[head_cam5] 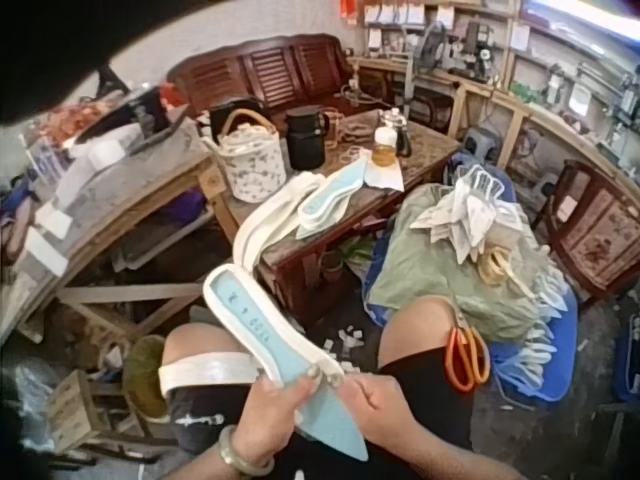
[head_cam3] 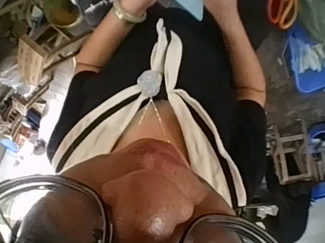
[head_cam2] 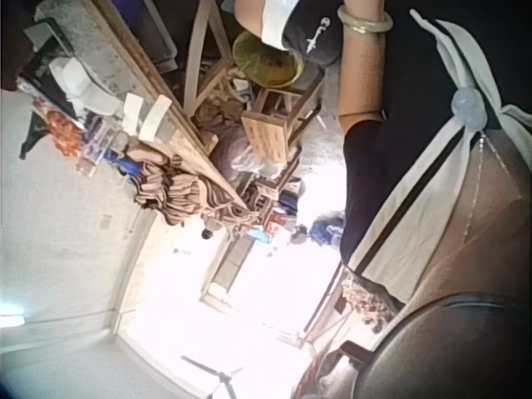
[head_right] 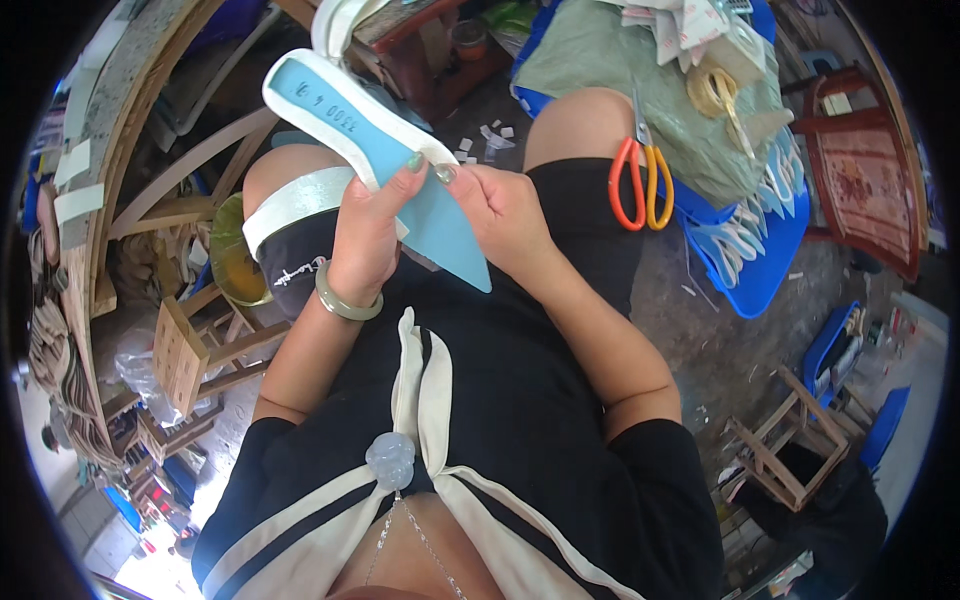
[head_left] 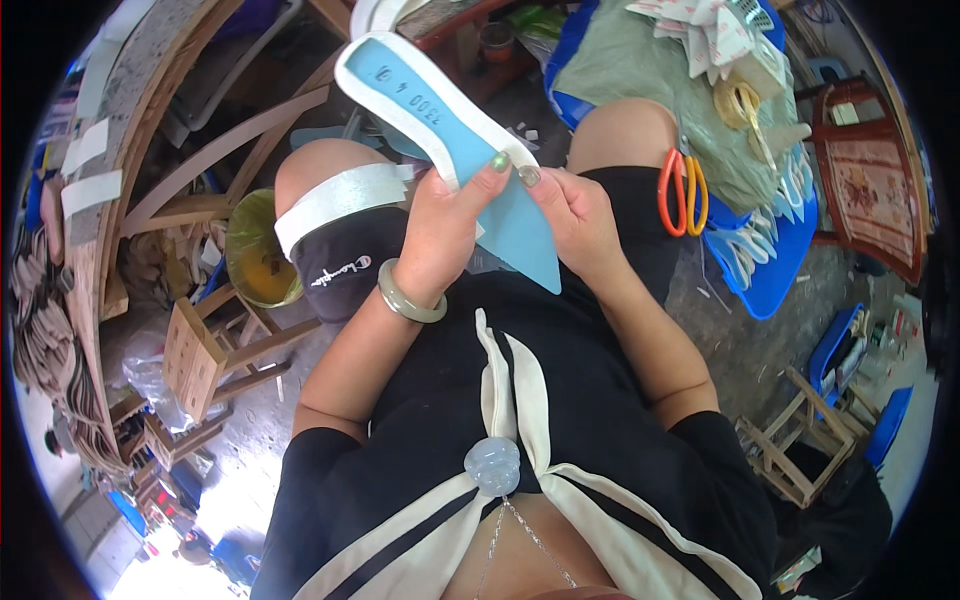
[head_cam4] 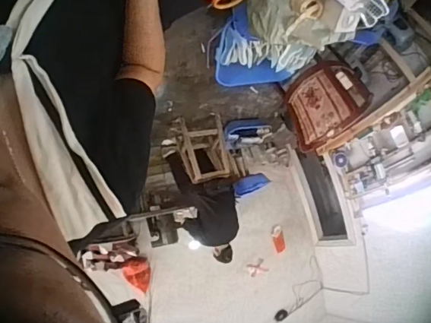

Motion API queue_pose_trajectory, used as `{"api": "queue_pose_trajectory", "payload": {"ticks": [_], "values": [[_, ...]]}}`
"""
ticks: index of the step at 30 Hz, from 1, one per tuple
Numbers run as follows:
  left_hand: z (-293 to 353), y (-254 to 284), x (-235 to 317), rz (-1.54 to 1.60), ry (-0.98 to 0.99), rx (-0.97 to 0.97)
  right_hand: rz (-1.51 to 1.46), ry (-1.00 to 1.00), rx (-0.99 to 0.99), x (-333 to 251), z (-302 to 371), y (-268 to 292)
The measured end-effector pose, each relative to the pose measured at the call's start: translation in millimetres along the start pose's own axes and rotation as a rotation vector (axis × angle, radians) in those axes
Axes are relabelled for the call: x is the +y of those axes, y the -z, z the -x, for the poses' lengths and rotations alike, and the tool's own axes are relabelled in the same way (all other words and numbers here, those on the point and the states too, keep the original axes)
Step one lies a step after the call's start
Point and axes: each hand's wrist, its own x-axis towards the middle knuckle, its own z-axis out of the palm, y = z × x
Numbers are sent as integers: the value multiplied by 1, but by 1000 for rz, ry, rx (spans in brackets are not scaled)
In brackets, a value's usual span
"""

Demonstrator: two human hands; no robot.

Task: Apply adhesive tape and lining to shoe insole components.

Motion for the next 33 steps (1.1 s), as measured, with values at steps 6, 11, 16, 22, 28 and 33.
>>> {"api": "queue_pose_trajectory", "payload": {"ticks": [6, 11, 16, 22, 28, 33], "values": [[-16, 13, 5, -36, 6, -218, -35, -6, -2, 12, 4, -9], [-20, 23, 27, 161, 88, -179, 732, 457, 6, -19, 9, 22], [-25, 23, 33, 80, 91, -150, 1299, 98, 644, -16, 26, 120], [-30, 20, 26, 102, 111, -158, 889, -330, 502, -2, 31, 131], [-27, 18, 29, 56, 75, -173, 1179, 99, 565, 10, 27, 111], [-19, 18, 28, -70, 73, -190, 1270, -205, 420, -35, 30, 93]]}}
